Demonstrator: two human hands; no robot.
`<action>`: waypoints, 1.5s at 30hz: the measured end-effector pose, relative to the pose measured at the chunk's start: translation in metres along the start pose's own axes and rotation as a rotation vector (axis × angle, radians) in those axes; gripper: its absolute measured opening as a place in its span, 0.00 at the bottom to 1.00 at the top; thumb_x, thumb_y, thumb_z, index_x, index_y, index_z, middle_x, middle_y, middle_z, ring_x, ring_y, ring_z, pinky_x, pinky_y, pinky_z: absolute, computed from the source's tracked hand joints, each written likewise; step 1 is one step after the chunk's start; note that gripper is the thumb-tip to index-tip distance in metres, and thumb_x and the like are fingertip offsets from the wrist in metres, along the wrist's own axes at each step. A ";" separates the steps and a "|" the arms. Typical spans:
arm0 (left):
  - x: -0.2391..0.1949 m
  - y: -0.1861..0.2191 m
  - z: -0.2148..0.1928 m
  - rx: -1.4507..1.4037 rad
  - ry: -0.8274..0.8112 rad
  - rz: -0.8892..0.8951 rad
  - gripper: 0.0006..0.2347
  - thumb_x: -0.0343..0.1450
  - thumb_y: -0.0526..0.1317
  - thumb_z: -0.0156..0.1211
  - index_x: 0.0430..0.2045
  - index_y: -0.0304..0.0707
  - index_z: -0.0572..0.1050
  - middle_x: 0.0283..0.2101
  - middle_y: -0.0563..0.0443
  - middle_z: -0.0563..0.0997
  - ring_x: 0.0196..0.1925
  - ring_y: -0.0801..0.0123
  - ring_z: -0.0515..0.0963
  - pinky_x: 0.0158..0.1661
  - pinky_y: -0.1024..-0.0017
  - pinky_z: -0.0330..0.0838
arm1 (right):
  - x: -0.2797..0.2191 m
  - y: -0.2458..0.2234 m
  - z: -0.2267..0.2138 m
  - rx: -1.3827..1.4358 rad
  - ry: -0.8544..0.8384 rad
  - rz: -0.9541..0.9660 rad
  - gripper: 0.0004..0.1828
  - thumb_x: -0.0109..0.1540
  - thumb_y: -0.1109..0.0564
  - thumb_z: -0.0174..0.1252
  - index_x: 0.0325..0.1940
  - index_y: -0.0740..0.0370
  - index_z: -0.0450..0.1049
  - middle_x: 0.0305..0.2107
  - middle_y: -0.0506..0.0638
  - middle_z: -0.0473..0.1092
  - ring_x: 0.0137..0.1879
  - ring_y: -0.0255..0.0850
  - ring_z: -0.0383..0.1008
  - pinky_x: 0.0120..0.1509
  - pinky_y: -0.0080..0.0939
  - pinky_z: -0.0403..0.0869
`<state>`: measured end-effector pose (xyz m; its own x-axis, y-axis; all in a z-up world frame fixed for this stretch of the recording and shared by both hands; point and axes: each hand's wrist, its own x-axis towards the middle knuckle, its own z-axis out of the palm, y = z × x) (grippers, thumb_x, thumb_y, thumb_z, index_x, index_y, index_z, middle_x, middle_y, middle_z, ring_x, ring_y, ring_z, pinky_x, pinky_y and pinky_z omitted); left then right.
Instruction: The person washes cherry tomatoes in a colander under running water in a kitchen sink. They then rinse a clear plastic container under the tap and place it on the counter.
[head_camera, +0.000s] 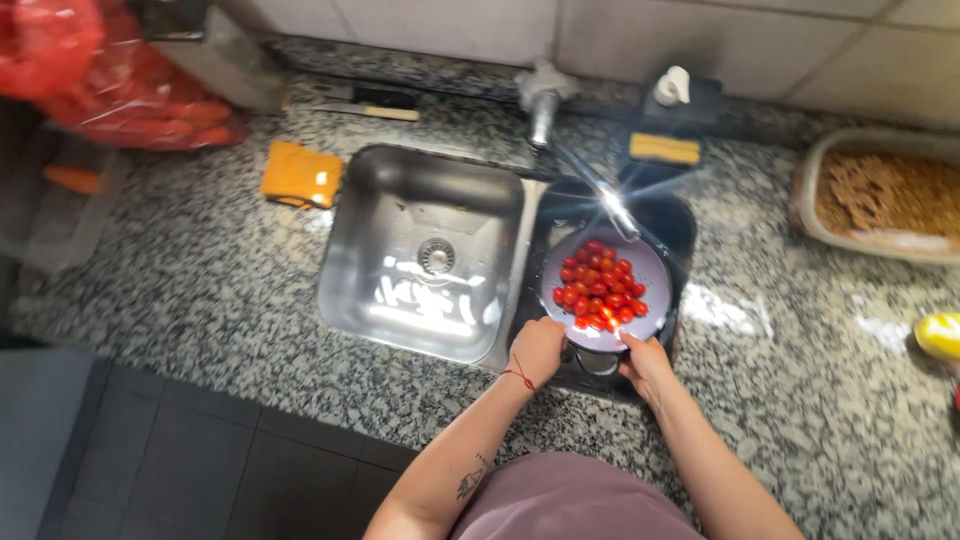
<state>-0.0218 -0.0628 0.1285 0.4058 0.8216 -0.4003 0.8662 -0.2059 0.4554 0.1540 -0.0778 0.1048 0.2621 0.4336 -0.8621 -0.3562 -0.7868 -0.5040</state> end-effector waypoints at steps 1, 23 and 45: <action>0.004 -0.004 0.000 -0.005 0.026 -0.025 0.04 0.63 0.27 0.53 0.21 0.33 0.76 0.28 0.38 0.76 0.35 0.46 0.79 0.35 0.59 0.77 | -0.006 -0.002 -0.004 -0.023 -0.025 -0.012 0.31 0.61 0.57 0.54 0.64 0.64 0.49 0.58 0.67 0.52 0.58 0.58 0.62 0.54 0.66 0.66; -0.029 0.014 0.014 -0.168 0.397 0.296 0.19 0.56 0.28 0.57 0.40 0.44 0.74 0.50 0.49 0.72 0.49 0.58 0.74 0.46 0.63 0.67 | -0.152 -0.008 -0.036 -0.661 -0.173 -0.726 0.16 0.54 0.60 0.59 0.46 0.54 0.75 0.46 0.46 0.69 0.54 0.36 0.67 0.58 0.43 0.65; -0.101 -0.172 -0.120 -0.513 0.511 0.371 0.22 0.71 0.48 0.42 0.62 0.50 0.57 0.46 0.46 0.75 0.49 0.59 0.74 0.53 0.66 0.65 | -0.178 0.035 0.259 -0.055 -0.150 -0.596 0.24 0.57 0.56 0.42 0.58 0.42 0.63 0.52 0.41 0.64 0.45 0.28 0.63 0.46 0.33 0.62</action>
<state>-0.2462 -0.0465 0.1859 0.3490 0.9146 0.2042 0.4096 -0.3448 0.8446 -0.1371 -0.0684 0.2270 0.2709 0.8596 -0.4333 -0.1394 -0.4103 -0.9012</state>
